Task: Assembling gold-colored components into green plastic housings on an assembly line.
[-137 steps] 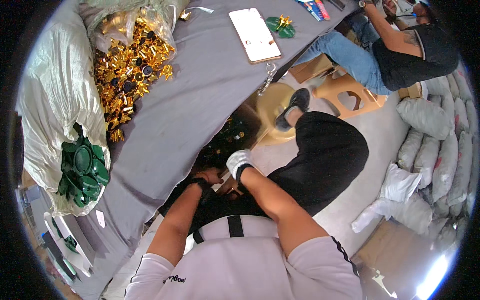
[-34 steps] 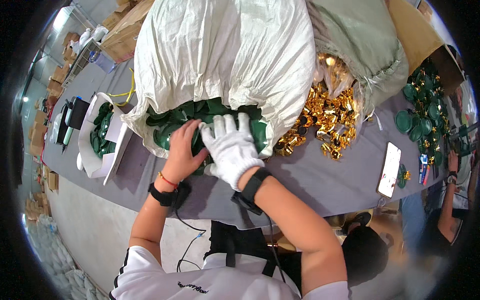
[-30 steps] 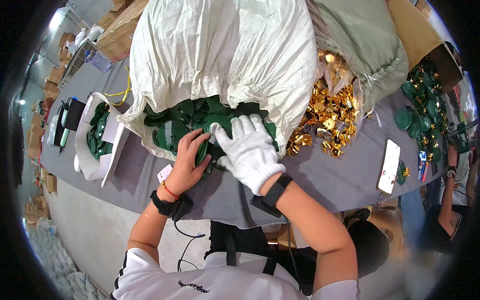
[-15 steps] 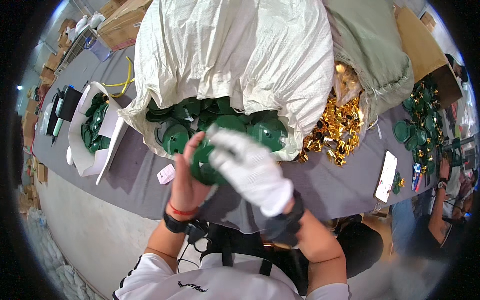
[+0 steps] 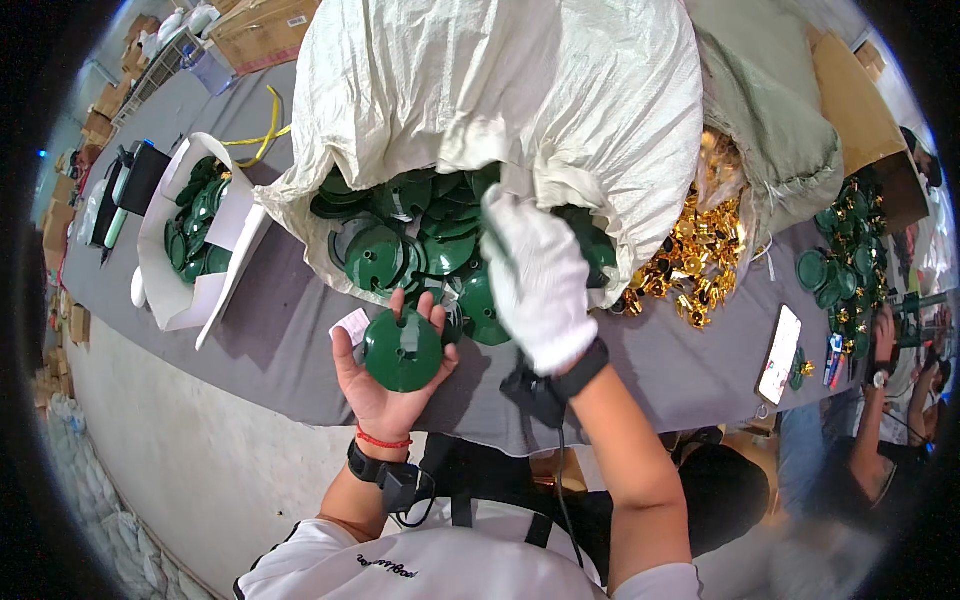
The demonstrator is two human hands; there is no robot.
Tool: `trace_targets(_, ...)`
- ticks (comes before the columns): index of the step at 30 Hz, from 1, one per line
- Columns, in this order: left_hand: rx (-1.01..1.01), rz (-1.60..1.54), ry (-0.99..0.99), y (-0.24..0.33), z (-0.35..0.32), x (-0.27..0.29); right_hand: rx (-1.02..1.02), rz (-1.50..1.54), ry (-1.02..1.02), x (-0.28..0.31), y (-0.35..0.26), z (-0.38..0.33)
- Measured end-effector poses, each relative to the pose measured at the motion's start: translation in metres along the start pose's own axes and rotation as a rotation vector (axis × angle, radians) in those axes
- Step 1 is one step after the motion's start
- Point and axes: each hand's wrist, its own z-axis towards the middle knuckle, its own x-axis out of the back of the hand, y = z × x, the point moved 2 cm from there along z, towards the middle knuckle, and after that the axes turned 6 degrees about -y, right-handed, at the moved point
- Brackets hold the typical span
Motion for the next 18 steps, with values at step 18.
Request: trace_targets(18, -0.090, 0.239, -0.018, 0.016, -0.015, 0.006, -0.018, -0.215, -0.343, -0.018, -0.007, -0.052)
